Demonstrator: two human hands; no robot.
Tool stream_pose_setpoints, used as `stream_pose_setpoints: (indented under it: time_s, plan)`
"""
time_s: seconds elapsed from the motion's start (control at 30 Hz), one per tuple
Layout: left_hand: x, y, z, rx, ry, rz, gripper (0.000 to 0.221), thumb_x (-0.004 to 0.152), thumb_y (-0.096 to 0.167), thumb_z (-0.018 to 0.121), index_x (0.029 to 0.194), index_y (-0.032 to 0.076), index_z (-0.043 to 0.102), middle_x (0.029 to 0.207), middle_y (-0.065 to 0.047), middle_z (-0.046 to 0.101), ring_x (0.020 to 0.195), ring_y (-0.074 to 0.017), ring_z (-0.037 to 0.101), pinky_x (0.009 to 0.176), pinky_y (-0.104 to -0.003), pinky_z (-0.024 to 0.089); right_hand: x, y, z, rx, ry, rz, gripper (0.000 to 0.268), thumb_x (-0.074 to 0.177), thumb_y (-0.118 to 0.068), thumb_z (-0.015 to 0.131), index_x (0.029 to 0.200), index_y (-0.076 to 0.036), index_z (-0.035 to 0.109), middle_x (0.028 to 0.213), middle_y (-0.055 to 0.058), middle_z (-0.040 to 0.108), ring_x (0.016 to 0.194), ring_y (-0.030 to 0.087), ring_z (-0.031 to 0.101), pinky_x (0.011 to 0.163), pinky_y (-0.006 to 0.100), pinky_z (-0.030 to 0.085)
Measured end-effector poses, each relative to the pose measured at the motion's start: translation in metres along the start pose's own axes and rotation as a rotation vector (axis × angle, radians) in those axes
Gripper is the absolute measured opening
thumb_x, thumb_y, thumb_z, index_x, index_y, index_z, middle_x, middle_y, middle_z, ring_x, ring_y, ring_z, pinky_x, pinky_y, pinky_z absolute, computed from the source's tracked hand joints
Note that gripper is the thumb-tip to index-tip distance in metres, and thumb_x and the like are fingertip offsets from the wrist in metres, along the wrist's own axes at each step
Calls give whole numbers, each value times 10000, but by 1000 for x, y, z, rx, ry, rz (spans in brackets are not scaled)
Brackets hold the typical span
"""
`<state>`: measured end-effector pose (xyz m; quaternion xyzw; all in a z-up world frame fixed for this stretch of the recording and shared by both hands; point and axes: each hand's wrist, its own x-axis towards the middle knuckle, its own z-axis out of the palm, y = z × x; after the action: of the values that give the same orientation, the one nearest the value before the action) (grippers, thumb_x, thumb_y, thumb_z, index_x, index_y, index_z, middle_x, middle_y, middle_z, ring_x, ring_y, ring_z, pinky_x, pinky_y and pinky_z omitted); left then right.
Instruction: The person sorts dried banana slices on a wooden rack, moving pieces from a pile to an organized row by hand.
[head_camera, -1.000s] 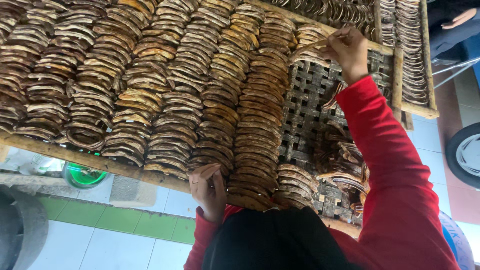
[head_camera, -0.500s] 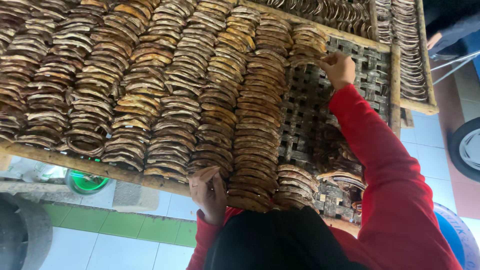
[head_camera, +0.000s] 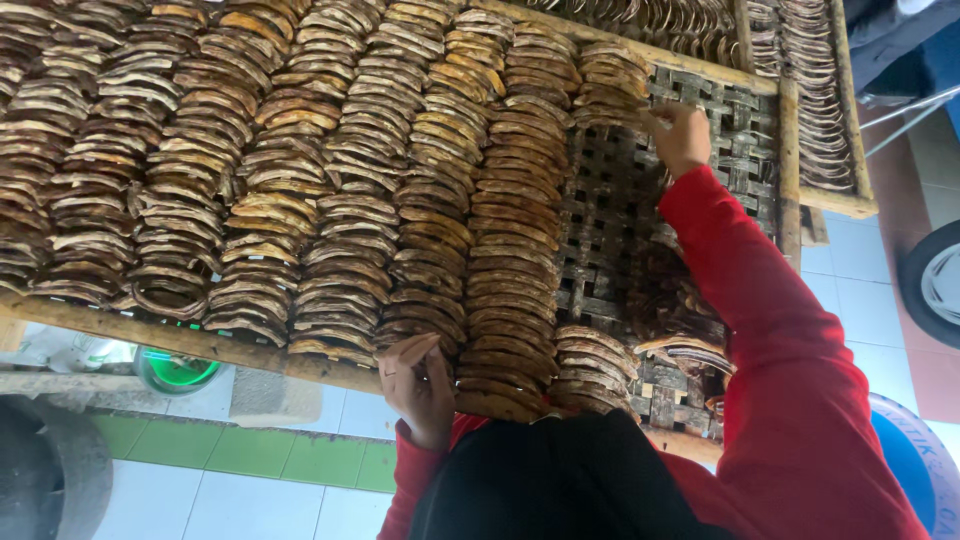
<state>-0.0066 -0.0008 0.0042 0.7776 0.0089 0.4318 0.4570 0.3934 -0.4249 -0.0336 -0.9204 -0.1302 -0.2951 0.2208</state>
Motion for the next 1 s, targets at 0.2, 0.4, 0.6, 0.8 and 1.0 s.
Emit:
stream_pose_setpoints:
  time_s: [0.2, 0.4, 0.6, 0.8, 1.0]
  plan:
    - [-3, -3, 2, -12, 6, -3, 165, 947, -48, 682, 1076, 55, 681, 1084, -84, 709, 1008, -247, 640, 908, -352, 498, 11, -14, -71, 49, -384, 74, 242, 1016, -287, 742, 1134, -76, 756, 1115, 141, 759, 950, 240, 733, 865, 411, 604]
    - [-4, -2, 1, 18, 1, 3, 160, 950, -44, 687, 1078, 52, 678, 1087, -89, 707, 1009, -255, 641, 910, -357, 499, -29, -53, -101, 12, -840, -415, 337, 831, -218, 806, 1125, -63, 751, 1102, 215, 705, 891, 332, 691, 774, 477, 575]
    - [-2, -2, 0, 7, 5, 22, 166, 952, -46, 685, 1077, 62, 675, 1089, -82, 713, 1001, -248, 639, 909, -354, 493, -13, -40, -82, -47, -701, -381, 171, 1078, -151, 621, 1162, -54, 733, 1037, 154, 756, 849, 285, 724, 835, 436, 611]
    - [-4, -3, 1, 3, 4, -14, 179, 935, -42, 699, 1072, 72, 680, 1078, -80, 715, 989, -242, 647, 897, -356, 489, 37, -53, -42, 134, -475, -506, 162, 1105, -53, 573, 1171, -19, 717, 1134, 179, 743, 1004, 261, 728, 886, 340, 625]
    - [-2, -4, 1, 18, 16, -4, 185, 933, -49, 688, 1075, 68, 671, 1084, -84, 713, 1003, -256, 654, 922, -362, 496, 37, -89, 10, 313, -616, -191, 235, 955, -146, 719, 1144, -20, 659, 1079, 136, 708, 928, 255, 715, 763, 373, 585]
